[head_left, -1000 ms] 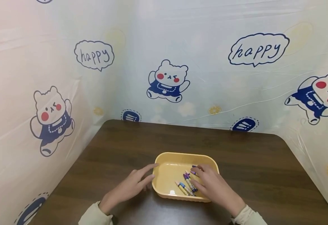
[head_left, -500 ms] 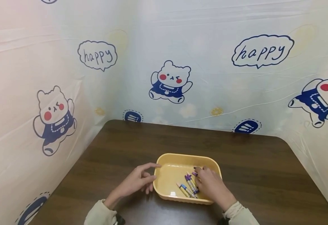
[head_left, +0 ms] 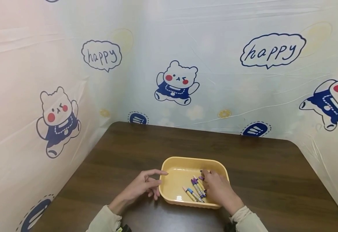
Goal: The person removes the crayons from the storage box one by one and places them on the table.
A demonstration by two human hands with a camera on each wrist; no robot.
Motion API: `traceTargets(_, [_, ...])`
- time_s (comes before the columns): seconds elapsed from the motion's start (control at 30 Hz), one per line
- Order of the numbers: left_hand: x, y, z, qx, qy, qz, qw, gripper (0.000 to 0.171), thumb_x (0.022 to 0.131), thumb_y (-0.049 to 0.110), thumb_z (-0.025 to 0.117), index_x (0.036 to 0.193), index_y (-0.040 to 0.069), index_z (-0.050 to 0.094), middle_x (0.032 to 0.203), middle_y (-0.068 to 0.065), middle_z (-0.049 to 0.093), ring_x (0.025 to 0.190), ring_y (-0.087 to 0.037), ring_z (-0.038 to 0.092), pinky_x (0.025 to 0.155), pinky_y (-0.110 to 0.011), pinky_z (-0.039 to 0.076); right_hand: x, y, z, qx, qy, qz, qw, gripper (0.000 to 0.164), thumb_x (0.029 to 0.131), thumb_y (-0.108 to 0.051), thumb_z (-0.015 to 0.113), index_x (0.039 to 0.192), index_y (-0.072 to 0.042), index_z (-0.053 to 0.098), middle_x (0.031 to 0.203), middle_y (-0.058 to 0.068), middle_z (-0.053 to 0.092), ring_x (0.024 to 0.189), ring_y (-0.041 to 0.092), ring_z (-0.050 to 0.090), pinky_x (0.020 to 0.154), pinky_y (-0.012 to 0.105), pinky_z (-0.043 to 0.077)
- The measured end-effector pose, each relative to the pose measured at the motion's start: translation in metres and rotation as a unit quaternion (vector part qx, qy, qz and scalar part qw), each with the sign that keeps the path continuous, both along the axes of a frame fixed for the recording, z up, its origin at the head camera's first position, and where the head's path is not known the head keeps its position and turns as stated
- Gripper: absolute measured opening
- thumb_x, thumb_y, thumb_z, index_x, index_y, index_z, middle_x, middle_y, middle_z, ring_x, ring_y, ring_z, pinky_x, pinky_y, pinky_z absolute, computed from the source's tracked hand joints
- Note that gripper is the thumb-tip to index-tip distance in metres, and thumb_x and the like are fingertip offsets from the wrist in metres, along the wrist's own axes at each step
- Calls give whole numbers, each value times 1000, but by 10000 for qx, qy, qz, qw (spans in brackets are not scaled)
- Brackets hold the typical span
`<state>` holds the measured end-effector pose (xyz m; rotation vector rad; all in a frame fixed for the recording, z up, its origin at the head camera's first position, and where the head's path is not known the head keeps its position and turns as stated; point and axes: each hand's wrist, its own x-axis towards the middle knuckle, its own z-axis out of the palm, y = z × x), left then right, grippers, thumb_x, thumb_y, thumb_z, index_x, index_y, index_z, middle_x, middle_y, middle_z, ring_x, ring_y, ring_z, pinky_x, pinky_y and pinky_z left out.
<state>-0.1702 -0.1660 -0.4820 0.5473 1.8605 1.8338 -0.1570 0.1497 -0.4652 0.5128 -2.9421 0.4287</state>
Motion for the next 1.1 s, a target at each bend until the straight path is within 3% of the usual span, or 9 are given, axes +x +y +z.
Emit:
traceTargets(0.33, [1, 2, 0, 2, 70, 27, 10000, 40, 101, 6, 56, 139, -5, 50, 73, -16, 70, 57, -19, 66, 50, -24, 46, -6, 2, 0, 162, 13, -158, 9997, 10, 85, -7, 72, 89, 0, 66, 69, 5, 53, 56, 18, 47, 48, 36, 39])
traceTargets(0.77, [3, 2, 0, -46, -328, 151, 9993, 42, 101, 10, 57, 141, -2, 50, 76, -16, 72, 63, -22, 70, 51, -26, 51, -4, 2, -1, 175, 242, -95, 9995, 12, 82, -5, 73, 76, -5, 63, 65, 2, 51, 53, 16, 44, 46, 35, 37])
traceTargets(0.93, [4, 2, 0, -43, -432, 153, 9989, 42, 101, 10, 57, 141, -1, 50, 77, -16, 73, 65, -22, 71, 53, -27, 53, -5, 5, 5, 16, 266, -51, 9996, 20, 82, -6, 72, 70, -10, 58, 61, 0, 48, 53, 16, 44, 46, 34, 37])
traceTargets(1.1, [3, 1, 0, 93, -557, 44, 9984, 42, 102, 9, 55, 142, -3, 47, 79, -19, 73, 67, -26, 72, 54, -32, 57, -6, 11, 18, -246, 69, -145, 9996, 16, 84, -4, 71, 74, -11, 61, 64, -2, 51, 57, 15, 44, 50, 32, 40])
